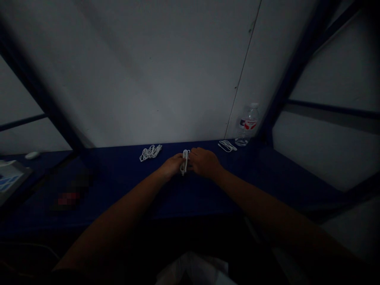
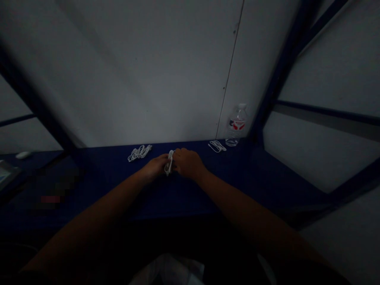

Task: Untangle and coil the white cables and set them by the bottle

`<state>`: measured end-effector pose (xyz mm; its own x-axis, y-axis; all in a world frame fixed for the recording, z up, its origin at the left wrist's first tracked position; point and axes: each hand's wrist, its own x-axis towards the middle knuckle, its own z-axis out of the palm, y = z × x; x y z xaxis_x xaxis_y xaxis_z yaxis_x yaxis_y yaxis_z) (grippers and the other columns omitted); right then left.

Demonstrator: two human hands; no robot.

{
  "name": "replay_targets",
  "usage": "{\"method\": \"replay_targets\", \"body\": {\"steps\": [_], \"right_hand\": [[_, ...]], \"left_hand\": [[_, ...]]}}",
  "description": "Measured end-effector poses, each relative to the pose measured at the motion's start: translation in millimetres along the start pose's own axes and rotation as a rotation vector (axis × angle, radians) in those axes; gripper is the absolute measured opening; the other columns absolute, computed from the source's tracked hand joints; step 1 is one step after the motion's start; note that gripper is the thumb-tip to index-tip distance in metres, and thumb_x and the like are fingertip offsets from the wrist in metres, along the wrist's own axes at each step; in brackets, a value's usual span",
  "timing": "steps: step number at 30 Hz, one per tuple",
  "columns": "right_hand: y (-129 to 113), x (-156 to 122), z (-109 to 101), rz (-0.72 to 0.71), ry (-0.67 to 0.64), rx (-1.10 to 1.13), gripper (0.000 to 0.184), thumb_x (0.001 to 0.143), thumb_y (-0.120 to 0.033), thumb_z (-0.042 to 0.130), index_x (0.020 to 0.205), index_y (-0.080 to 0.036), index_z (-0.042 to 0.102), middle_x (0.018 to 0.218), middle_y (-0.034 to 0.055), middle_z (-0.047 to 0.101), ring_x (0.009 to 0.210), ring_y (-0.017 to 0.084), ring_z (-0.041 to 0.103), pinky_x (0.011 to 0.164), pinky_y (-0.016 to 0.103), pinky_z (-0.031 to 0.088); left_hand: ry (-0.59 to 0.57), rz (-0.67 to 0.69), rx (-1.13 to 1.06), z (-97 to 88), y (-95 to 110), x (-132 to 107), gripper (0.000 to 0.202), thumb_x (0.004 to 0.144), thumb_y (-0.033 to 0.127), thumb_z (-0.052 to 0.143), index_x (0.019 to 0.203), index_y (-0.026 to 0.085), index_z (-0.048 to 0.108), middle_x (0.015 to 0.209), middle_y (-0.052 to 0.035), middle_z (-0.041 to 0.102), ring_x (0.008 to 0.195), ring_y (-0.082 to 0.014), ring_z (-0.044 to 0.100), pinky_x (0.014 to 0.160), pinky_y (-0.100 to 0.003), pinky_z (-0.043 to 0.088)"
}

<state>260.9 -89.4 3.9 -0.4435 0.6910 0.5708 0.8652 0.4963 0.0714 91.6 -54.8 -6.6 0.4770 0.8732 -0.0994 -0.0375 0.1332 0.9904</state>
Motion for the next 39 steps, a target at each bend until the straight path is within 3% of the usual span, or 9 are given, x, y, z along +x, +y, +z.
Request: {"method": "replay_targets", "body": {"steps": [5,9,12,16,23,27,30,35,39], "right_hand": [[12,2,19,0.286,0.026,0.687,0.015,0.086,-0.03,0.057,0.083,-0.017,0.064,0.08,0.0034,0.063,0.07,0.015,0.055,0.066,0.028,0.041],[26,3,27,0.547,-0.073,1.225,0.026,0.076,-0.043,0.067,0.079,-0.018,0.063,0.058,-0.0033,0.054,0.051,0.012,0.05,0.051,0.026,0.041],[33,3,26,0.649,-0.11,1.443,0.026,0.068,-0.04,0.075,0.076,-0.019,0.061,0.058,-0.0045,0.054,0.049,0.01,0.051,0.049,0.024,0.043],[45,1,25,0.748,-0.171,1.569,0.022,0.067,-0.031,0.076,0.076,-0.018,0.06,0.07,0.0002,0.065,0.06,0.012,0.06,0.057,0.026,0.051],[91,-5,33,0.769,-0.058,1.286,0.013,0.072,-0.028,0.07,0.077,-0.019,0.063,0.081,0.004,0.071,0.074,0.015,0.066,0.073,0.029,0.053],[130,-10,30,0.799,0.062,0.741,0.017,0.075,-0.033,0.063,0.081,-0.017,0.068,0.082,0.0042,0.071,0.075,0.017,0.064,0.072,0.028,0.049],[153,-7,29,0.783,0.039,0.433,0.021,0.077,-0.033,0.06,0.084,-0.016,0.07,0.087,0.0069,0.071,0.08,0.018,0.064,0.073,0.027,0.046],[172,13,30,0.72,0.061,0.285,0.024,0.082,-0.035,0.056,0.087,-0.015,0.069,0.092,0.009,0.071,0.083,0.018,0.062,0.073,0.026,0.044],[187,29,28,0.682,0.116,0.349,0.023,0.082,-0.035,0.059,0.088,-0.014,0.067,0.09,0.0085,0.071,0.08,0.017,0.061,0.072,0.025,0.045]], "left_hand": [[-0.047,0.287,0.313,-8.5,-4,4,0.036,0.084,0.018,0.059,0.119,0.02,0.052,0.109,-0.0055,0.065,0.101,-0.0189,0.062,0.093,-0.036,0.047],[0.011,0.564,0.663,-17.2,4,1,0.036,0.082,0.009,0.056,0.116,0.021,0.06,0.133,-0.0087,0.053,0.13,-0.023,0.044,0.111,-0.043,0.031],[0.04,0.64,0.858,-22.4,11,-2,0.037,0.085,0.009,0.052,0.117,0.022,0.064,0.144,-0.009,0.041,0.136,-0.0246,0.036,0.114,-0.044,0.028],[-0.012,0.658,1.042,-24.5,12,-5,0.041,0.089,0.012,0.048,0.122,0.028,0.065,0.149,-0.0057,0.035,0.138,-0.0265,0.034,0.114,-0.049,0.028],[-0.178,0.587,1.171,-22.2,5,-8,0.043,0.091,0.03,0.054,0.134,0.03,0.055,0.15,-0.0086,0.035,0.137,-0.0289,0.034,0.112,-0.051,0.03],[-0.181,0.547,1.133,-25.6,5,-6,0.047,0.09,0.037,0.056,0.136,0.029,0.052,0.145,-0.0102,0.041,0.134,-0.0292,0.037,0.111,-0.05,0.03],[-0.183,0.526,1.118,-26.9,4,-4,0.045,0.09,0.037,0.056,0.134,0.027,0.055,0.14,-0.011,0.046,0.131,-0.0292,0.04,0.11,-0.049,0.031],[-0.216,0.527,1.114,-26.7,4,-5,0.044,0.089,0.038,0.056,0.132,0.025,0.056,0.134,-0.0109,0.051,0.127,-0.0272,0.044,0.108,-0.046,0.032],[-0.236,0.532,1.082,-27.9,4,-6,0.045,0.089,0.038,0.057,0.131,0.025,0.057,0.132,-0.011,0.054,0.125,-0.0271,0.045,0.108,-0.045,0.032]]}}
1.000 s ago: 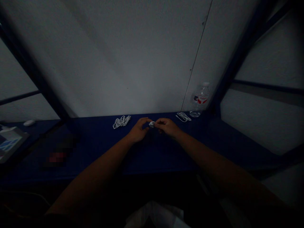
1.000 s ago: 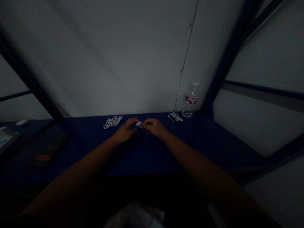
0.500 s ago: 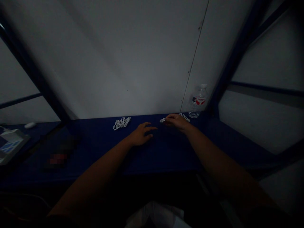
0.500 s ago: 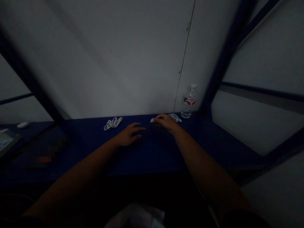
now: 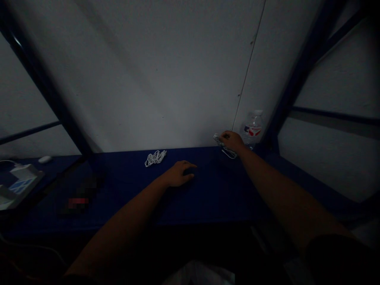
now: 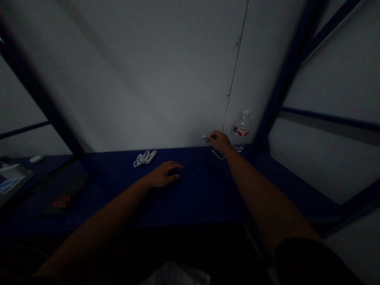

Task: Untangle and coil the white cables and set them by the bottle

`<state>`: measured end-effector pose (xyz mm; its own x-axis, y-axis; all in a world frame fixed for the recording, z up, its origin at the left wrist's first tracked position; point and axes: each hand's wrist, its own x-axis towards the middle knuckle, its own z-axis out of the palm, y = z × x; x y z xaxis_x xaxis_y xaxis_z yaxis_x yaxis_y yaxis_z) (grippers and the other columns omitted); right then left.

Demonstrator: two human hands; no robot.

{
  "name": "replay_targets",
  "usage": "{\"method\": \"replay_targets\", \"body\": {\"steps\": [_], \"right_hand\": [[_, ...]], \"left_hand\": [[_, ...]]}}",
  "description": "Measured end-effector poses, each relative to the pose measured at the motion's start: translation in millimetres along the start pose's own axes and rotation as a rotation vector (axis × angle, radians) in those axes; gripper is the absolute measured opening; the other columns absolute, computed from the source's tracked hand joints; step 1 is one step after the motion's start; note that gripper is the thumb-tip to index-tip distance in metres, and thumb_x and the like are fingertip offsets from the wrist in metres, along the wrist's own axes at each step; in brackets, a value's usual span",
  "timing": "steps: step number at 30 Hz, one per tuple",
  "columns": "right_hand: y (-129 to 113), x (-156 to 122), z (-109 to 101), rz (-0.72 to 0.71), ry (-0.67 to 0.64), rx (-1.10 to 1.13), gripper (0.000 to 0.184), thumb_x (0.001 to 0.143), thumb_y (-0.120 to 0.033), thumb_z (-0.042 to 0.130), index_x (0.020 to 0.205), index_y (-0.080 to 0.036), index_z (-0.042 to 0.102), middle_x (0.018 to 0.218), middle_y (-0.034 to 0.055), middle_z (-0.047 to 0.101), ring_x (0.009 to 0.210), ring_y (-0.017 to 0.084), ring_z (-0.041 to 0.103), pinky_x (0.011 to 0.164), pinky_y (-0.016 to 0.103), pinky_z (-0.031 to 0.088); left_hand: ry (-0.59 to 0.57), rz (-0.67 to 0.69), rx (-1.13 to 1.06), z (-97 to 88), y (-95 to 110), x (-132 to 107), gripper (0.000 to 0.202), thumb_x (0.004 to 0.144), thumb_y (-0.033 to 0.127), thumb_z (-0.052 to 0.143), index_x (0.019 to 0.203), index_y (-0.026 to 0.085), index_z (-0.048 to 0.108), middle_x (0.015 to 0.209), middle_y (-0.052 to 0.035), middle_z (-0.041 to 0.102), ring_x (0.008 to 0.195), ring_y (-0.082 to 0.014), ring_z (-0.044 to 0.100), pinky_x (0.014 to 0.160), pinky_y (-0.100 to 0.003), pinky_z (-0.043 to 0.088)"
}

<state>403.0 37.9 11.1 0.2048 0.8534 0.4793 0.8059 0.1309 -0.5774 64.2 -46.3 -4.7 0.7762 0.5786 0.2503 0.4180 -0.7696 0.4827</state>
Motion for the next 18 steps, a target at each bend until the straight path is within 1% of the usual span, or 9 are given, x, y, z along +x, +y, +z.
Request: {"method": "replay_targets", "body": {"steps": [3,5,6,7,9,11,13,16,18], "right_hand": [[6,13,-4,0.068,-0.01,0.17,0.019,0.084,-0.029,0.058,0.091,-0.013,0.065,0.089,0.01,0.071,0.074,0.015,0.063,0.07,0.025,0.047],[11,18,-7,0.151,-0.055,0.283,0.019,0.085,-0.024,0.055,0.096,-0.011,0.063,0.089,0.0115,0.071,0.069,0.014,0.065,0.066,0.025,0.049],[14,19,-8,0.182,-0.084,0.294,0.019,0.085,-0.023,0.054,0.097,-0.011,0.063,0.088,0.0118,0.071,0.066,0.014,0.065,0.064,0.025,0.049],[17,19,-9,0.199,-0.116,0.26,0.02,0.084,-0.023,0.054,0.096,-0.01,0.064,0.086,0.0118,0.071,0.064,0.014,0.065,0.062,0.025,0.049],[19,18,-9,0.187,-0.167,0.064,0.021,0.082,-0.026,0.056,0.09,-0.01,0.067,0.083,0.0115,0.071,0.064,0.016,0.065,0.062,0.025,0.048],[18,16,-6,0.126,-0.215,-0.2,0.025,0.078,-0.03,0.059,0.085,-0.01,0.071,0.083,0.0124,0.071,0.071,0.019,0.066,0.065,0.026,0.047],[14,13,-1,0.061,-0.283,-0.404,0.027,0.076,-0.031,0.06,0.087,-0.01,0.074,0.088,0.0137,0.072,0.081,0.022,0.067,0.07,0.027,0.046],[6,11,9,0.035,-0.39,-0.505,0.027,0.074,-0.03,0.063,0.087,-0.011,0.076,0.09,0.0152,0.073,0.085,0.023,0.067,0.073,0.027,0.046],[4,12,12,0.037,-0.411,-0.5,0.026,0.074,-0.032,0.064,0.085,-0.012,0.077,0.09,0.0161,0.073,0.085,0.023,0.067,0.073,0.027,0.046]], "left_hand": [[-0.018,0.004,-0.001,0.6,0,0,0.044,0.089,0.039,0.057,0.131,0.025,0.057,0.13,-0.0106,0.056,0.123,-0.0263,0.047,0.107,-0.044,0.033],[-0.032,0.006,0.005,1.2,1,0,0.044,0.089,0.039,0.057,0.131,0.025,0.057,0.129,-0.0104,0.056,0.122,-0.0258,0.048,0.107,-0.043,0.033],[-0.038,0.007,0.004,1.4,1,0,0.044,0.089,0.039,0.057,0.131,0.025,0.057,0.129,-0.0103,0.057,0.121,-0.0257,0.048,0.106,-0.043,0.033],[-0.044,0.008,0.001,1.5,2,0,0.044,0.089,0.039,0.057,0.131,0.025,0.057,0.128,-0.0103,0.057,0.121,-0.0258,0.048,0.106,-0.044,0.033],[-0.056,0.006,-0.011,1.4,4,0,0.045,0.089,0.04,0.057,0.131,0.025,0.057,0.128,-0.0104,0.057,0.12,-0.0262,0.049,0.106,-0.044,0.033],[-0.07,0.0,-0.028,0.7,6,0,0.045,0.088,0.04,0.058,0.131,0.025,0.057,0.127,-0.0104,0.058,0.12,-0.0267,0.049,0.106,-0.045,0.033],[-0.077,-0.002,-0.039,0.0,7,-1,0.045,0.087,0.04,0.059,0.13,0.025,0.058,0.127,-0.0104,0.058,0.119,-0.027,0.05,0.105,-0.045,0.033],[-0.085,-0.007,-0.025,-0.6,7,-1,0.045,0.087,0.04,0.059,0.13,0.025,0.058,0.127,-0.0107,0.059,0.12,-0.0275,0.05,0.106,-0.045,0.033],[-0.096,-0.014,-0.009,-0.7,7,-2,0.046,0.087,0.041,0.059,0.131,0.025,0.057,0.127,-0.0107,0.058,0.121,-0.0275,0.049,0.105,-0.045,0.033]]}}
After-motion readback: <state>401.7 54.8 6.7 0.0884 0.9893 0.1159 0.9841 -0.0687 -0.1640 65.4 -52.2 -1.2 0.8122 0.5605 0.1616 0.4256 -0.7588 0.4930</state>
